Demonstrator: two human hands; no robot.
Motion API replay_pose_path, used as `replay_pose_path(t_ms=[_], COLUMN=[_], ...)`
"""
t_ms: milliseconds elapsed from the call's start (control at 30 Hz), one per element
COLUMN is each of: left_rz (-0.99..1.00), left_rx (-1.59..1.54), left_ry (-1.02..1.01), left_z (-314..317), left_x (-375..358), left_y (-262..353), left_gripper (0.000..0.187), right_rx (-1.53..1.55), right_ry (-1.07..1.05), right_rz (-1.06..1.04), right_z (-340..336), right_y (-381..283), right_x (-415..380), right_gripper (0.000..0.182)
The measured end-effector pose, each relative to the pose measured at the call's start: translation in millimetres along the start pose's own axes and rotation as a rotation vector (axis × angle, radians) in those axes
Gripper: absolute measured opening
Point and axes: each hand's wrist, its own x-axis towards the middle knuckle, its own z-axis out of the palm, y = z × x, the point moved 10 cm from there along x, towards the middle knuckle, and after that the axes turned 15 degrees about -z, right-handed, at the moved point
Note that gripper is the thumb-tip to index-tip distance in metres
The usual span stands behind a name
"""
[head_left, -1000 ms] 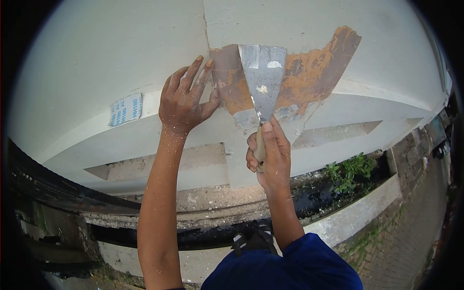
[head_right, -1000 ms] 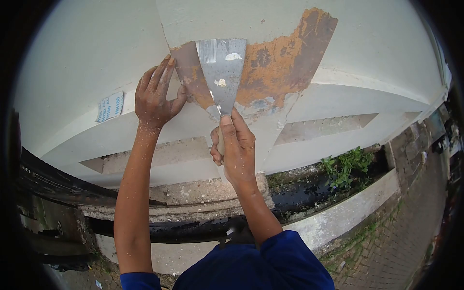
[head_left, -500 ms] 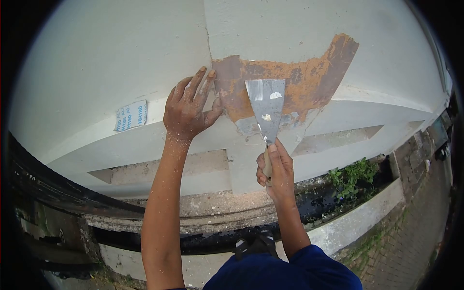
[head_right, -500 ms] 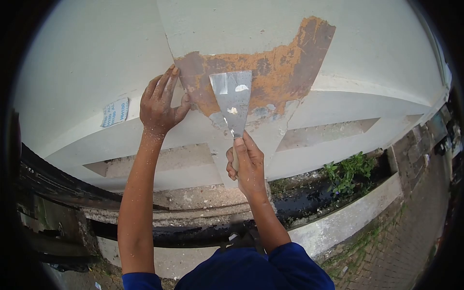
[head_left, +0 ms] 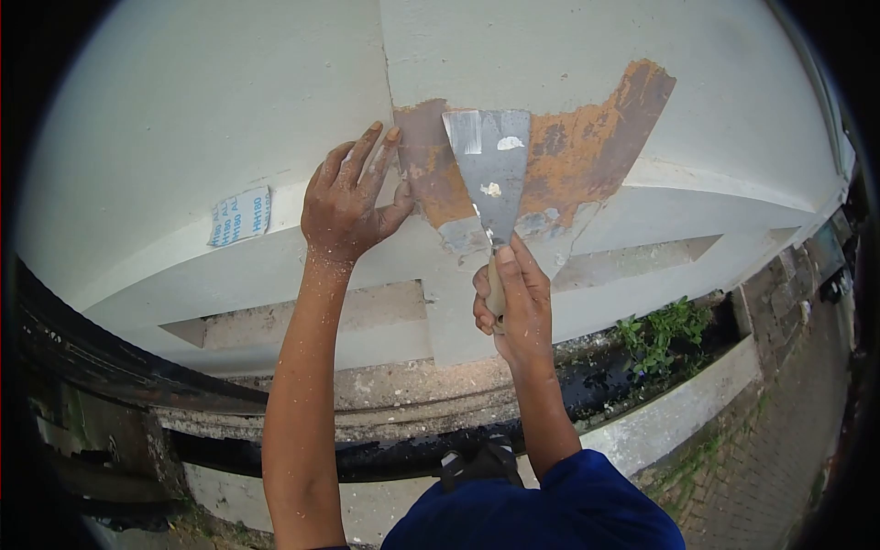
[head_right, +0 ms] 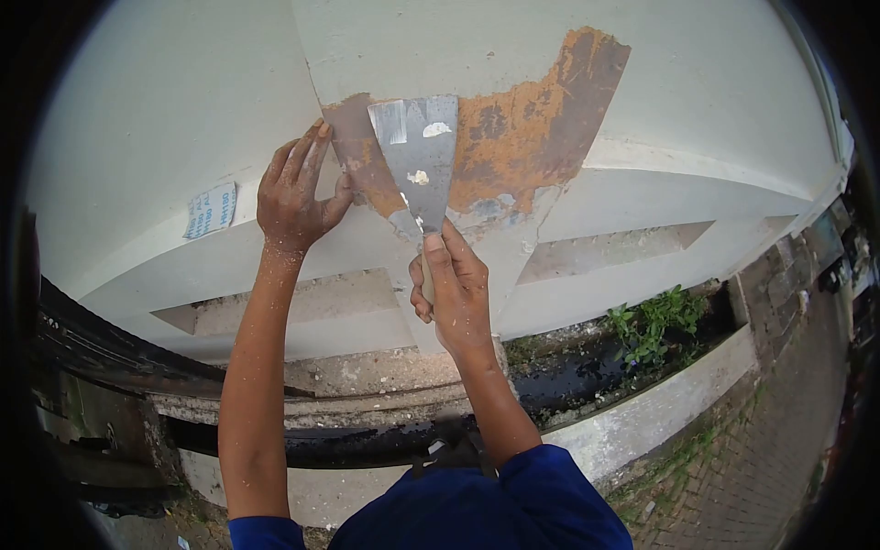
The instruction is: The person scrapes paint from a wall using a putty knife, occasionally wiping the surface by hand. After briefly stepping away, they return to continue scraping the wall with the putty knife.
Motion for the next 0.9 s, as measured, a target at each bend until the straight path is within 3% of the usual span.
replay_pose_path(t_ms=[200,367,467,900], left_rz=[-0.001,0.009,0.011,-0.021], left_rx=[0.007,-0.015,-0.004,-0.03], left_ry=[0.01,0.002,0.0,0.04], left_z=[-1,-2,-1,0], left_x=[2,2,1,0], left_y=[-3,-1,-1,-8], left_gripper=[0.058,0.057,0.059,0.056], right_rx=[-0.023,0.029,-0.013,-0.056], right_ry=[-0.004,-0.033,-0.018,-0.027], right_rz=[0.013,-0.037,-0.001,-0.037], right_z=[-9,22,-6,-2], right_y=[12,-16,9,2], right_x=[-8,13,-10,1], right_gripper=[0.043,0.042,0.042,0.041])
